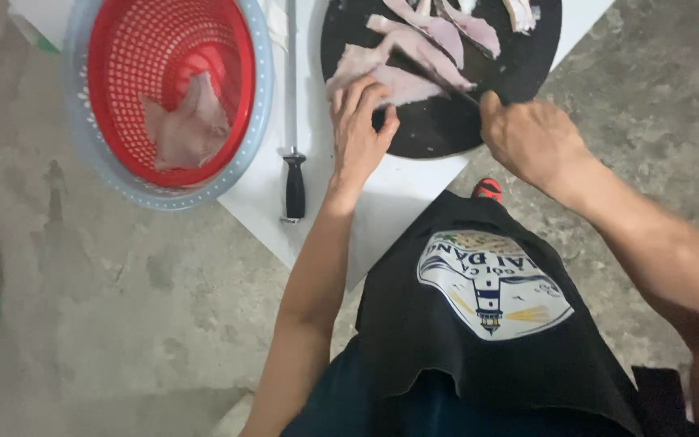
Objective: The person slices a large piece of raw fish fillet into smaller strips on a black cutting board using a large knife. They repeatedly transfer the cut pieces into a red plastic colander placed next to the board.
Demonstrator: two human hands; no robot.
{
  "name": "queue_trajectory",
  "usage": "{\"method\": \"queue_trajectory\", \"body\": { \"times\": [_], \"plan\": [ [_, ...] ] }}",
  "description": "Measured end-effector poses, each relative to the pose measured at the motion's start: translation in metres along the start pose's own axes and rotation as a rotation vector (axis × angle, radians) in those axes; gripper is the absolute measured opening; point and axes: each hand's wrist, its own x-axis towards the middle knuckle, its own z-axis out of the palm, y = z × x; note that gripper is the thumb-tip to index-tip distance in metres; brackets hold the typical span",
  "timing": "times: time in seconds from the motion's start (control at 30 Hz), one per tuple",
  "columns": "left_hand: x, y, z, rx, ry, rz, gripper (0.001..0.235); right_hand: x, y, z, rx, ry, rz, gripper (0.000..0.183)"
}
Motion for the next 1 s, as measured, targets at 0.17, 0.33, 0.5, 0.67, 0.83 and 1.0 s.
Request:
{"method": "queue_trajectory", "body": {
  "times": [0.17, 0.33, 0.5, 0.67, 0.83, 1.0],
  "plan": [
    [0.001, -0.003, 0.004, -0.103, 0.000, -0.017, 0.036, -0.006, 0.008, -0.022, -0.248, -0.078, -0.216, 0.023],
    [0.001, 0.001, -0.004, -0.075, -0.022, -0.015, 0.035, 0.020, 0.001, -0.032, -0.319, -0.074, -0.272, 0.018],
    [-0.001, 0.003, -0.004, -0.095, -0.023, -0.034, 0.035, 0.057, -0.017, -0.023, -0.298, -0.057, -0.304, 0.044],
    [-0.003, 0.005, 0.008, -0.101, -0.020, -0.029, 0.038, 0.097, -0.043, 0.004, -0.119, 0.059, -0.330, 0.016],
    [-0.005, 0.002, 0.008, -0.089, 0.009, -0.058, 0.032, 0.082, -0.017, -0.002, -0.147, 0.026, -0.256, 0.025],
    [-0.005, 0.003, 0.011, -0.118, 0.024, -0.076, 0.025, 0.032, -0.024, -0.026, -0.041, 0.029, -0.117, 0.018]
  ]
}}
